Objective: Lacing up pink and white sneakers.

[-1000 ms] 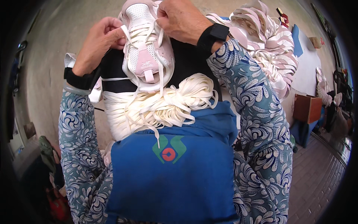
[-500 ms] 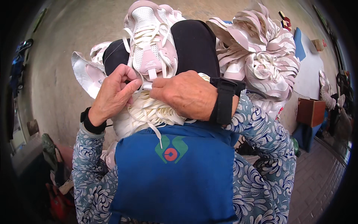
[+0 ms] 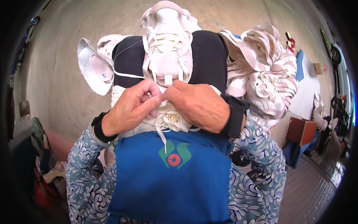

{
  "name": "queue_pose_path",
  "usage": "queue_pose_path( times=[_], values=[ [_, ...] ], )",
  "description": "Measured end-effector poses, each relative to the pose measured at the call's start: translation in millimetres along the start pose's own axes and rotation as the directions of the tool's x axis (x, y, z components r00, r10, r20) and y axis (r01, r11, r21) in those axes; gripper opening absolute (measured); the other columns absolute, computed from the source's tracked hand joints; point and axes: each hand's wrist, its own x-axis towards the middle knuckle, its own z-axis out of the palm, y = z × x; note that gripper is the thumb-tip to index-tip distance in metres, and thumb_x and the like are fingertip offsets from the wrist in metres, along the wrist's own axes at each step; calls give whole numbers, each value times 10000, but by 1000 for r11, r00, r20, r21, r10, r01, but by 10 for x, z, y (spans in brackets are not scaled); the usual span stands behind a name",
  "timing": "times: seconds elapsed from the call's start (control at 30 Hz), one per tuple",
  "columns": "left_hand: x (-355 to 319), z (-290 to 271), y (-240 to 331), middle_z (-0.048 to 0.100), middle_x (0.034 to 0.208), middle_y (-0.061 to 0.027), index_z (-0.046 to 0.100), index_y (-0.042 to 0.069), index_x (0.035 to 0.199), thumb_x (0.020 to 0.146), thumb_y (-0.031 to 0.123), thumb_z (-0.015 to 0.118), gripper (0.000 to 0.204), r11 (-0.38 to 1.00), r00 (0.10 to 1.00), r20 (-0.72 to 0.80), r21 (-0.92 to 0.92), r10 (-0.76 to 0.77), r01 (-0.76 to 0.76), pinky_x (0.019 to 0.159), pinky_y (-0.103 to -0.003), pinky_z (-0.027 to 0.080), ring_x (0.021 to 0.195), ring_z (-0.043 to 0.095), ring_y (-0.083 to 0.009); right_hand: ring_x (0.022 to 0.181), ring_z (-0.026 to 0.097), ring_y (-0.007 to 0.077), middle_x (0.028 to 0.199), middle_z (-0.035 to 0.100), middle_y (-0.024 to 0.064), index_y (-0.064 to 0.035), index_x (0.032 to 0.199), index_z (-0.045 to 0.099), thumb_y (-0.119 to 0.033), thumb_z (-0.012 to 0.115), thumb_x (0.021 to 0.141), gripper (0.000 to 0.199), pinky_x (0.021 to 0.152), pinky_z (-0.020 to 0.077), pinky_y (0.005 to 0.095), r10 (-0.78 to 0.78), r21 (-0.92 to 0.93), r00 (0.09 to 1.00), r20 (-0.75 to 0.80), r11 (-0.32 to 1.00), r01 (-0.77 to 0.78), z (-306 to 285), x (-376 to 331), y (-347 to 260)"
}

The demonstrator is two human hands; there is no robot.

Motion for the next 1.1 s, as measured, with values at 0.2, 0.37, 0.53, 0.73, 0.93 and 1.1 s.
queue_pose_path(
  times=[0.2, 0.37, 0.53, 0.73, 0.93, 1.1],
  values=[
    [-56, -117, 26, 612, 889, -52, 573, -34, 1171, 1043, 329, 380, 431, 963, 987, 147, -250, -64, 100, 704, -224, 502, 764, 592, -95, 713, 611, 310, 806, 574, 131, -6, 1054, 610, -34, 667, 775, 286, 603, 503, 384, -117, 113, 986, -120, 985, 130, -268, 178, -360],
    [33, -176, 106, 639, 901, -55, 618, -43, 1123, 1034, 303, 424, 406, 859, 949, 306, -462, -78, 220, 731, -239, 478, 803, 572, -85, 696, 606, 233, 834, 566, 79, 2, 978, 633, -80, 712, 738, 266, 568, 497, 337, -289, 147, 948, -132, 940, 307, -54, 355, -567],
    [55, -156, 70, 653, 884, -44, 630, -33, 1011, 1003, 240, 514, 297, 964, 969, 234, -265, 83, -18, 708, -260, 486, 794, 570, -72, 712, 622, 228, 918, 589, 79, -13, 986, 651, -111, 716, 778, 238, 567, 496, 320, -294, 271, 956, -25, 918, 289, 2, 401, -692],
    [-88, -136, 22, 531, 788, -156, 569, -18, 914, 857, 54, 645, 119, 830, 840, -50, 193, 540, -523, 614, -374, 463, 708, 554, -357, 706, 642, 201, 826, 653, 127, 20, 991, 681, -58, 669, 846, 165, 614, 512, 300, 256, 239, 960, -117, 945, -223, -358, 310, -503],
    [-90, 39, 120, 506, 796, -118, 541, 5, 843, 787, 29, 685, 156, 691, 731, 28, 304, 682, -656, 625, -396, 466, 725, 558, -298, 704, 571, 113, 788, 652, 99, 50, 1007, 657, -136, 556, 979, 214, 654, 483, 272, 576, 561, 804, 144, 622, -546, -181, 371, -324],
    [-99, 60, 115, 508, 788, -119, 534, 11, 828, 804, 45, 678, 150, 693, 739, 81, 292, 669, -660, 637, -390, 466, 723, 558, -297, 717, 519, 32, 779, 650, -2, 33, 1007, 680, -157, 589, 974, 213, 629, 452, 218, 499, 738, 828, 257, 452, -502, -179, 349, -181]
  ],
)
